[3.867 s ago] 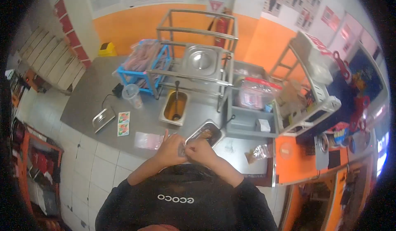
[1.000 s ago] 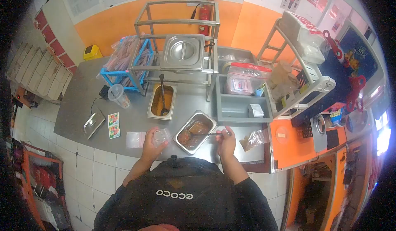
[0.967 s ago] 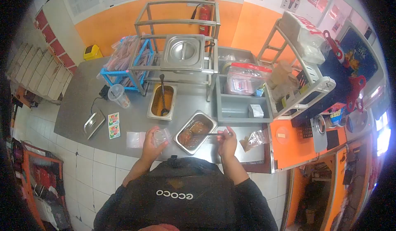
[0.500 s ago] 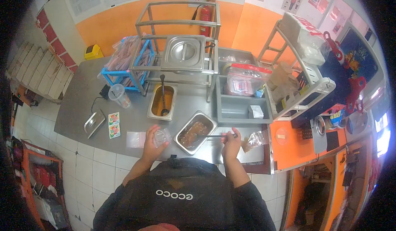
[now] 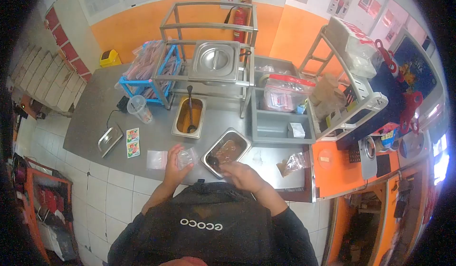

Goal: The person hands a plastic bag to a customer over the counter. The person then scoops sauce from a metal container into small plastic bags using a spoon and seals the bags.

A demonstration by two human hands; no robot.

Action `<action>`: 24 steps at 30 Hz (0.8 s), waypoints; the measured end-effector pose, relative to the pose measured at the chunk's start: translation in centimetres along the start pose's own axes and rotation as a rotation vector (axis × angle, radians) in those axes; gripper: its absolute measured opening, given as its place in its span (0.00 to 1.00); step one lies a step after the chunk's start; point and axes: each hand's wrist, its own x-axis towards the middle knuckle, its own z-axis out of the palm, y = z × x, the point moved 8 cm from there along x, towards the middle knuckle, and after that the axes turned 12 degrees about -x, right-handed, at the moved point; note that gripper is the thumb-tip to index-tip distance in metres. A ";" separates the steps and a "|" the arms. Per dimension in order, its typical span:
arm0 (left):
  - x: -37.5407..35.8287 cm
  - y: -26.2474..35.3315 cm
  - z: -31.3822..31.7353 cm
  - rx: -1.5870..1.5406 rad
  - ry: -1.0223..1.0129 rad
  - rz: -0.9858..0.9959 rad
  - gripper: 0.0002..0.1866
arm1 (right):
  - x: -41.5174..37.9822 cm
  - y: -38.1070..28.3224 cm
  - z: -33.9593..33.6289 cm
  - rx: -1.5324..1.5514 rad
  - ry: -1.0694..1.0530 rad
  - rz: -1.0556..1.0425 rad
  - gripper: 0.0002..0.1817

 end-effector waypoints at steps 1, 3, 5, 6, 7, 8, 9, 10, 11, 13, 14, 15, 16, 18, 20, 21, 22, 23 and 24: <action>0.0 0.0 -0.1 0.013 0.002 0.002 0.33 | 0.1 -0.2 -0.7 -0.004 0.055 0.024 0.16; -0.1 0.0 -0.3 0.035 0.001 0.006 0.33 | 0.1 -0.6 -2.3 -0.014 0.166 0.076 0.16; -0.1 0.2 -0.4 0.030 0.010 -0.008 0.32 | 0.2 -0.4 -3.2 0.016 0.271 0.181 0.14; -0.1 0.2 -0.4 0.028 0.015 -0.015 0.32 | 0.3 -0.3 -3.4 0.031 0.325 0.233 0.13; -0.1 0.1 -0.3 0.028 0.012 -0.008 0.32 | 0.5 -0.3 -3.1 0.025 0.325 0.253 0.13; -0.2 -0.1 -0.1 0.028 0.010 0.000 0.32 | 0.9 -0.2 -2.6 0.019 0.326 0.272 0.12; -0.2 -0.1 0.0 0.028 0.008 0.008 0.32 | 1.2 -0.1 -2.2 0.014 0.327 0.291 0.11; -0.2 -0.1 0.1 0.031 0.004 0.008 0.32 | 1.2 0.5 -1.9 0.019 0.399 0.325 0.11; -0.1 0.0 0.2 0.033 0.001 0.007 0.32 | 1.1 1.2 -1.6 0.024 0.470 0.358 0.11; -0.1 0.3 0.0 0.043 -0.002 0.006 0.32 | 1.3 1.1 -2.2 0.057 0.572 0.373 0.10; 0.0 0.5 -0.1 0.050 0.000 0.003 0.32 | 1.8 0.2 -3.3 0.085 0.601 0.354 0.10; -0.1 0.6 -0.2 0.058 0.001 -0.001 0.32 | 2.1 -0.3 -4.0 0.114 0.629 0.337 0.10; -0.1 0.5 -0.4 0.052 0.012 0.001 0.32 | 2.3 -0.1 -3.4 0.069 0.568 0.323 0.10; -0.4 -0.1 -0.8 0.036 0.029 0.004 0.32 | 2.1 0.9 -1.6 -0.026 0.447 0.300 0.11; -0.4 -0.4 -0.8 0.032 0.039 0.004 0.33 | 1.9 1.0 -0.2 -0.025 0.388 0.260 0.11; -0.5 -0.4 -0.9 0.032 0.045 0.003 0.33 | 1.9 1.1 0.4 -0.023 0.357 0.239 0.11; -0.5 -0.5 -0.9 0.039 0.045 -0.001 0.33 | 1.9 0.8 0.0 0.023 0.373 0.228 0.11; -0.5 -0.4 -0.9 0.047 0.044 -0.004 0.33 | 2.0 0.2 -0.6 0.068 0.390 0.218 0.12; -0.5 -0.4 -0.8 0.054 0.043 -0.007 0.33 | 2.0 0.0 -0.9 0.112 0.407 0.209 0.12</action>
